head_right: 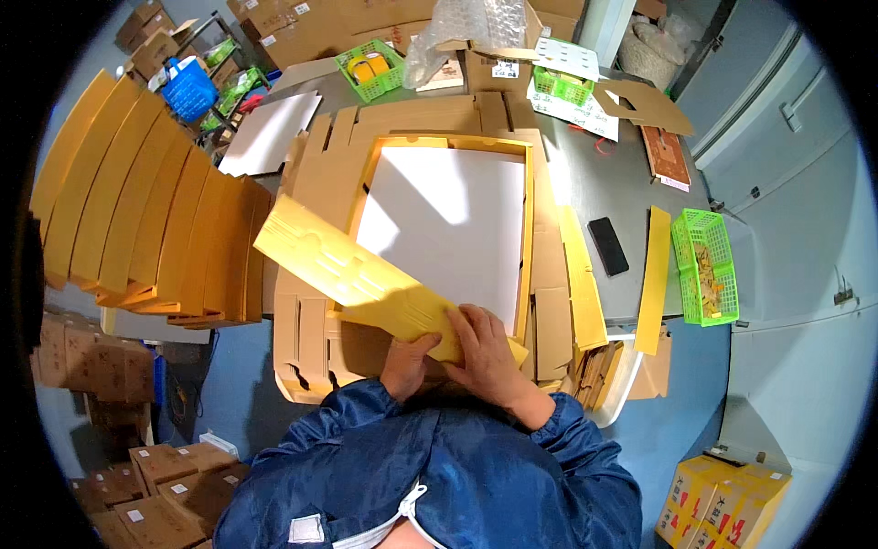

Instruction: The person assembles a cardboard box by inserting a white foam sheet into a yellow frame and adding yellow dividers. They then stack the completed unit and begin assembling a second box using similar materials.

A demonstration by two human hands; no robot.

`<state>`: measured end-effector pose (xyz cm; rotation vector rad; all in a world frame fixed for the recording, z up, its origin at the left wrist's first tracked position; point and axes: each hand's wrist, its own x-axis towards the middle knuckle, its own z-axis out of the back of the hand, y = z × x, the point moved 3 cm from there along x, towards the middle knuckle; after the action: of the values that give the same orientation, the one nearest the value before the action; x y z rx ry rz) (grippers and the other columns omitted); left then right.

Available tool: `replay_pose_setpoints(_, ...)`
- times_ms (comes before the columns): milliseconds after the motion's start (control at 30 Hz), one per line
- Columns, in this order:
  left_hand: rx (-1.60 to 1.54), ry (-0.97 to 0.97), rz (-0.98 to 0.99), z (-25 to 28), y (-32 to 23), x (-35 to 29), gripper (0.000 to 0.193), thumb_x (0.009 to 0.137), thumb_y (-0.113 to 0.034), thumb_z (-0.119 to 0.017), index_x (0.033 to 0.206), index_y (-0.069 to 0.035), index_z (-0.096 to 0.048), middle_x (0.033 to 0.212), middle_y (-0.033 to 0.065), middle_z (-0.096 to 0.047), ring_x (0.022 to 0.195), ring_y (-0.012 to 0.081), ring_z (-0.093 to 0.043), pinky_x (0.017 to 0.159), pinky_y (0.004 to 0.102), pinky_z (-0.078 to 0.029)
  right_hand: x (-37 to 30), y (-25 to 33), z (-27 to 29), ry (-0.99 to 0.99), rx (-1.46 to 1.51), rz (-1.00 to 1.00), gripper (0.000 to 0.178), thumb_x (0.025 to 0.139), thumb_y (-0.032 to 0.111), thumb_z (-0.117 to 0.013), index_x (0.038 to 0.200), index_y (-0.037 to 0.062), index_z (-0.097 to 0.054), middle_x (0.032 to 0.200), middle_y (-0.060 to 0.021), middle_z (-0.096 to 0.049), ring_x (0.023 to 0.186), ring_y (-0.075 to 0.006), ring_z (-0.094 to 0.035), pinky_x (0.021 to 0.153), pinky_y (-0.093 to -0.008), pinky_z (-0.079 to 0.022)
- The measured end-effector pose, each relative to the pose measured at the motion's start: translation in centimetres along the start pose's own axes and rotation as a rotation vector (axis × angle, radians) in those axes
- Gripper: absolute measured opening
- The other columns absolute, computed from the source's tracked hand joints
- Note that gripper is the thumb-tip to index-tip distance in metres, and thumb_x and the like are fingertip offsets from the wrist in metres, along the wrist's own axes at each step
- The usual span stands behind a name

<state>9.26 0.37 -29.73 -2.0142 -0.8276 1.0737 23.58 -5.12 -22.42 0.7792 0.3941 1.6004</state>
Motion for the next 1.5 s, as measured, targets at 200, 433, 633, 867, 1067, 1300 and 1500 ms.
replay_pose_setpoints(200, 0.030, 0.153, 0.089, 1.6, 0.5, -1.9, 0.028, 0.084, -0.003, -0.059, 0.112, 0.001, -0.060, 0.107, 0.0063, -0.063, 0.097, 0.0161, -0.058, 0.085, 0.0292, -0.046, 0.4, 0.4, -1.4, 0.038, 0.382, -0.258, 0.055, 0.083, 0.012, -0.068, 0.130, 0.0027, -0.043, 0.115, -0.0172, -0.052, 0.107, -0.0257, -0.053, 0.088, -0.0339, -0.047)
replay_pose_setpoints(433, 0.413, 0.348, -0.030, 1.0, -0.1, -2.0, 0.029, 0.086, -0.010, -0.060, 0.113, 0.000, -0.060, 0.107, 0.0081, -0.065, 0.098, 0.0190, -0.059, 0.086, 0.0315, -0.047, 8.0, -0.5, -1.8, -0.101, 0.515, -0.334, 0.036, 0.087, 0.014, -0.065, 0.117, -0.0019, -0.052, 0.087, -0.0112, -0.064, 0.075, -0.0166, -0.060, 0.068, -0.0291, -0.049)
replay_pose_setpoints(633, 0.354, 0.376, -0.010, 0.0, -1.5, -3.1, 0.036, 0.085, -0.011, -0.064, 0.119, -0.003, -0.056, 0.113, 0.0064, -0.061, 0.101, 0.0181, -0.058, 0.086, 0.0318, -0.047, 9.5, 1.0, -1.8, -0.024, 0.929, -0.391, 0.021, 0.084, 0.007, -0.061, 0.103, -0.0003, -0.059, 0.089, -0.0043, -0.063, 0.080, -0.0105, -0.059, 0.071, -0.0243, -0.048)
replay_pose_setpoints(867, 0.169, 0.399, -0.006, 1.7, 1.8, -2.5, 0.043, 0.085, -0.012, -0.067, 0.124, -0.003, -0.051, 0.118, 0.0074, -0.059, 0.108, 0.0197, -0.055, 0.092, 0.0338, -0.044, 9.6, 2.9, -3.1, 0.024, 0.925, -0.490, 0.028, 0.082, 0.003, -0.056, 0.109, -0.0042, -0.060, 0.094, -0.0062, -0.064, 0.080, -0.0115, -0.060, 0.072, -0.0243, -0.048)
replay_pose_setpoints(1067, 0.051, 0.481, 0.190, 2.1, 1.6, -3.0, 0.043, 0.086, -0.010, -0.067, 0.125, -0.002, -0.050, 0.120, 0.0082, -0.058, 0.106, 0.0192, -0.056, 0.093, 0.0336, -0.045, 7.5, 1.7, -3.8, 0.002, 0.930, -0.488, 0.026, 0.086, 0.006, -0.056, 0.110, -0.0045, -0.060, 0.094, -0.0066, -0.064, 0.079, -0.0120, -0.060, 0.069, -0.0244, -0.048)
replay_pose_setpoints(1300, 0.191, 0.613, 0.194, 1.9, 1.4, -3.5, 0.038, 0.086, -0.008, -0.064, 0.122, 0.000, -0.053, 0.115, 0.0084, -0.060, 0.103, 0.0182, -0.057, 0.091, 0.0320, -0.045, 5.5, 1.8, -3.1, -0.017, 0.856, -0.529, 0.031, 0.087, 0.006, -0.056, 0.117, -0.0045, -0.056, 0.101, -0.0074, -0.064, 0.087, -0.0130, -0.060, 0.076, -0.0249, -0.048)
replay_pose_setpoints(1500, 0.393, 0.551, 0.110, 1.5, 2.6, -3.3, 0.036, 0.085, -0.010, -0.065, 0.117, 0.001, -0.055, 0.107, 0.0081, -0.063, 0.097, 0.0177, -0.059, 0.086, 0.0316, -0.047, 4.5, 3.1, -1.8, -0.098, 0.854, -0.552, 0.034, 0.087, 0.005, -0.056, 0.120, -0.0031, -0.055, 0.103, -0.0066, -0.064, 0.090, -0.0133, -0.059, 0.079, -0.0250, -0.047)
